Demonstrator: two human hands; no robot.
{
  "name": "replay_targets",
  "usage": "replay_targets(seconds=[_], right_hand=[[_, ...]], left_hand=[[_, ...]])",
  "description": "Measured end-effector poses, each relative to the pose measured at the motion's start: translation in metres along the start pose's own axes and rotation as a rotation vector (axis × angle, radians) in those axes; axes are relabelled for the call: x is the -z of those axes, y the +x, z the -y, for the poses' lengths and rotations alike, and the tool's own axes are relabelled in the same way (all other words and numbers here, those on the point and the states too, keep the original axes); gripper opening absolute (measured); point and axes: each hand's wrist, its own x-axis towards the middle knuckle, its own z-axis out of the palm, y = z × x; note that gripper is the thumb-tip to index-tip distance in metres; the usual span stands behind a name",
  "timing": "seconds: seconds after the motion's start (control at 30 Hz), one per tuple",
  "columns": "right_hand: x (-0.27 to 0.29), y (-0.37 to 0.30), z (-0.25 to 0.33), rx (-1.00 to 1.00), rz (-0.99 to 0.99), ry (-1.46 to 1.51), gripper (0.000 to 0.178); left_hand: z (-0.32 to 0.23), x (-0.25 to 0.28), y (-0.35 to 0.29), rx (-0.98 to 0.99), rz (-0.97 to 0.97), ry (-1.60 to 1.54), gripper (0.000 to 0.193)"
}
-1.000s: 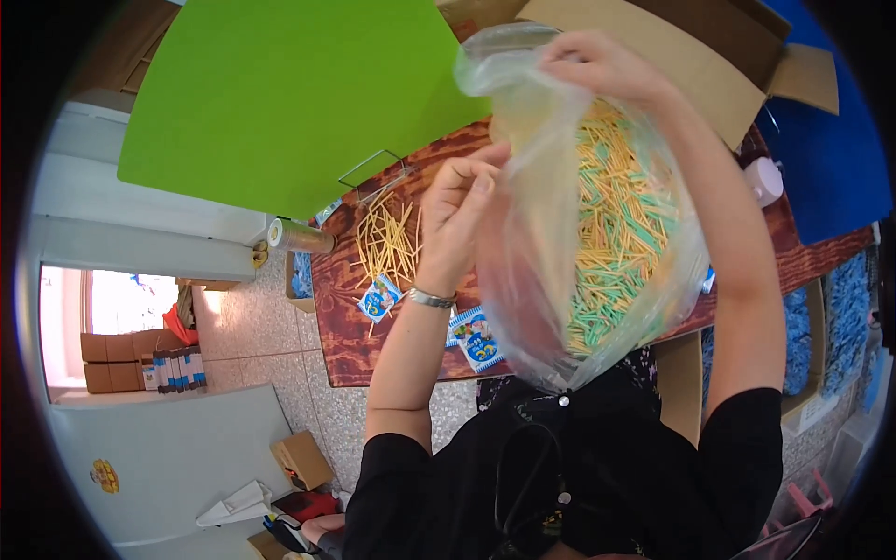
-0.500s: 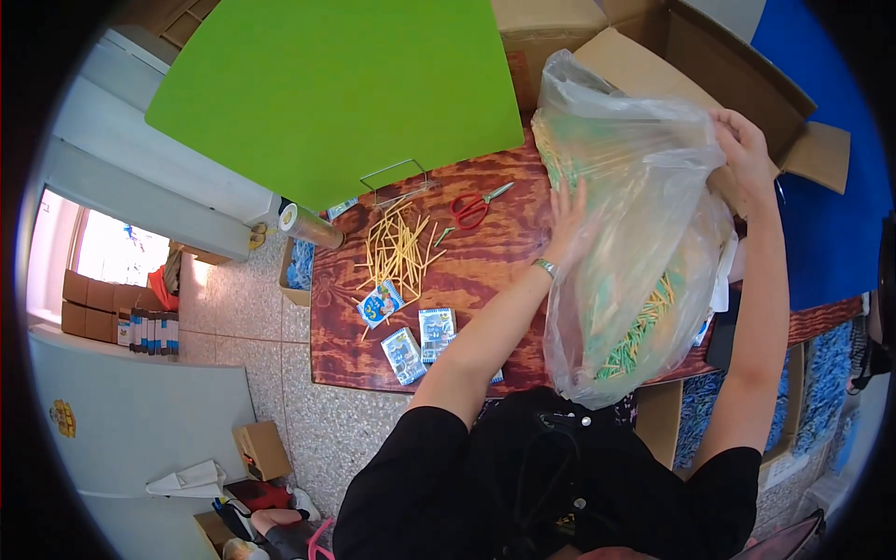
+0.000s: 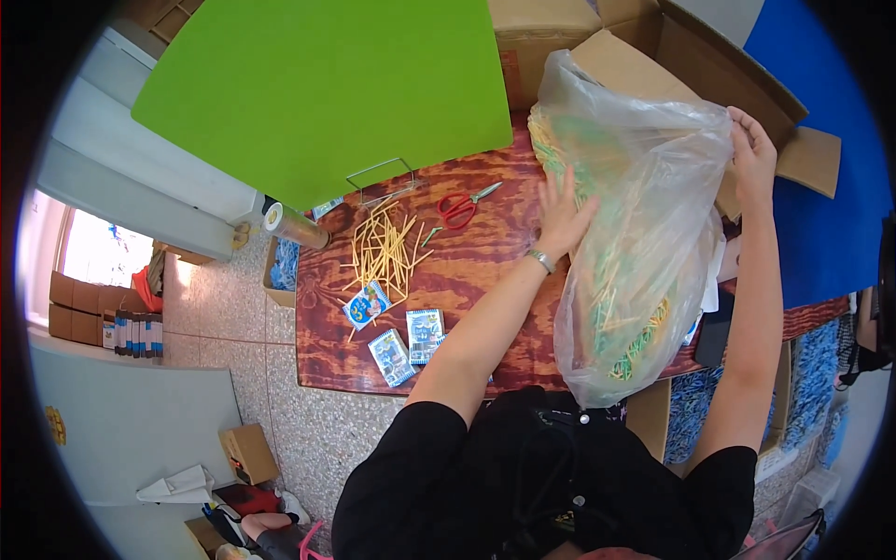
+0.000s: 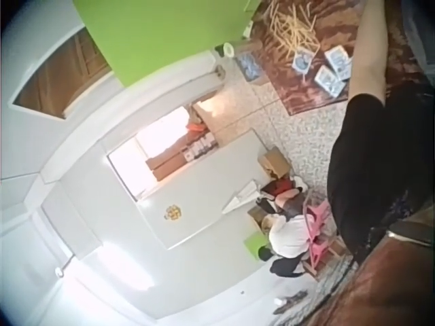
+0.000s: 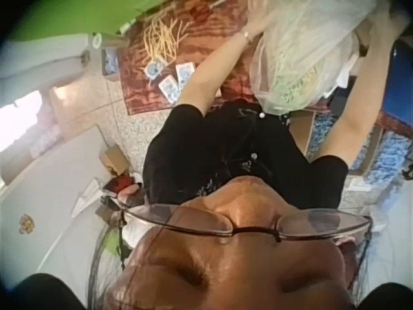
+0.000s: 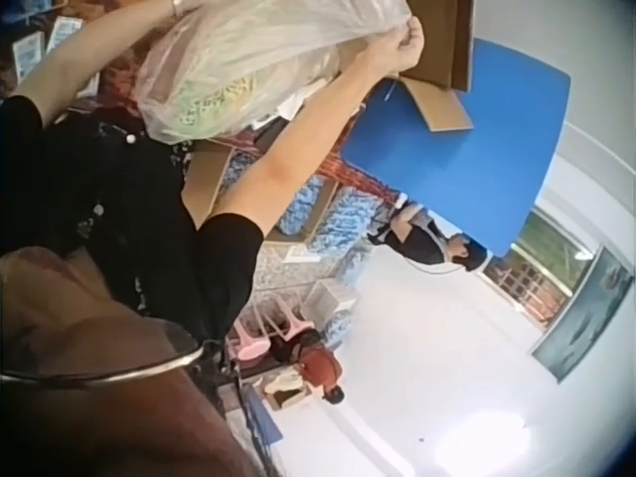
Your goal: Packaging small packets into a large plastic bag with shredded paper filler.
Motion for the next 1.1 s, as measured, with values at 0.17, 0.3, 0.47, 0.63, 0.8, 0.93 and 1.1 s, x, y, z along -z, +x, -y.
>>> replay_targets(seconds=[0.17, 0.3, 0.47, 0.63, 0.8, 0.93, 1.1], right_hand=[[-0.010, -0.008, 0.001, 0.053, -0.099, 0.124, 0.026], [-0.003, -0.013, -0.007, 0.098, -0.170, 0.335, 0.023], [-0.003, -0.013, 0.000, 0.101, -0.220, 0.291, 0.021], [-0.065, -0.021, 0.069, -0.004, -0.114, 0.183, 0.024], [-0.071, 0.002, 0.058, 0.262, -0.106, 0.048, 0.024], [-0.108, -0.014, 0.072, 0.349, -0.021, -0.092, 0.028], [-0.106, -0.091, 0.102, 0.464, 0.678, -0.157, 0.062]], left_hand=[[0.023, 0.000, -0.004, 0.120, -0.025, -0.330, 0.087], [-0.020, -0.016, 0.003, 0.205, 0.039, -0.279, 0.089], [-0.025, -0.024, 0.009, 0.099, 0.179, -0.029, 0.092], [0.012, -0.006, -0.005, 0.084, -0.094, -0.449, 0.083], [-0.056, -0.010, -0.106, 0.087, 0.049, -0.802, 0.061], [-0.104, -0.001, -0.142, 0.162, 0.072, -1.142, 0.042], [-0.039, -0.009, -0.155, 0.136, 0.132, -1.308, 0.039]])
